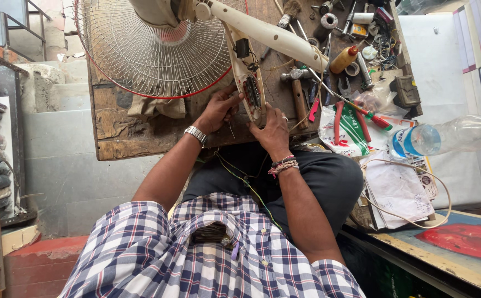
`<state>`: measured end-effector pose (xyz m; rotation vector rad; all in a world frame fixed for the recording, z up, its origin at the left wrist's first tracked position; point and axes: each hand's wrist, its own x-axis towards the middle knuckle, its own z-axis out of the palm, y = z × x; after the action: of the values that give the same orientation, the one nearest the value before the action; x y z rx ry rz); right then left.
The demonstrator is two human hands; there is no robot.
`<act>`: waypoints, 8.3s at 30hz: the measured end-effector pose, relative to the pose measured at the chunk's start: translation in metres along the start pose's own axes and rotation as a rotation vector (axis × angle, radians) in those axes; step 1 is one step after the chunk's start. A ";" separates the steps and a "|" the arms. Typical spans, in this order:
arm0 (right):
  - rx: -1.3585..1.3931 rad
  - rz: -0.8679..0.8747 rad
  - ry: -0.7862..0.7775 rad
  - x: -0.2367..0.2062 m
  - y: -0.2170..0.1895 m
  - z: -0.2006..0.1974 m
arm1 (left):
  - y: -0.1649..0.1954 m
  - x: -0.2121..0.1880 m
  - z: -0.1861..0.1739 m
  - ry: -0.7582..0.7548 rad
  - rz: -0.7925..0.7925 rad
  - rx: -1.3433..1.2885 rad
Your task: The person repairs a standing fan by adjusting internal wiring and components. They use a screwdriver to loosen and tighten screws on the fan's control module, then connect and test wires with a multimeter probe.
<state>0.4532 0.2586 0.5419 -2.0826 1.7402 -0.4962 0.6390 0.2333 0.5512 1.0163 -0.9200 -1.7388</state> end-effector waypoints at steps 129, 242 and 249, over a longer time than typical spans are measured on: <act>0.009 0.058 -0.025 0.015 0.176 0.101 | -0.182 0.105 0.012 -0.013 -0.074 0.020; 0.012 -0.028 0.056 0.008 0.133 0.120 | -0.160 0.076 -0.025 -0.053 -0.126 0.078; 0.009 -0.032 0.054 0.008 0.134 0.120 | -0.162 0.076 -0.024 -0.050 -0.129 0.083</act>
<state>0.4001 0.2369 0.3709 -2.1123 1.7341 -0.5732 0.5888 0.2109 0.3790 1.1113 -0.9835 -1.8535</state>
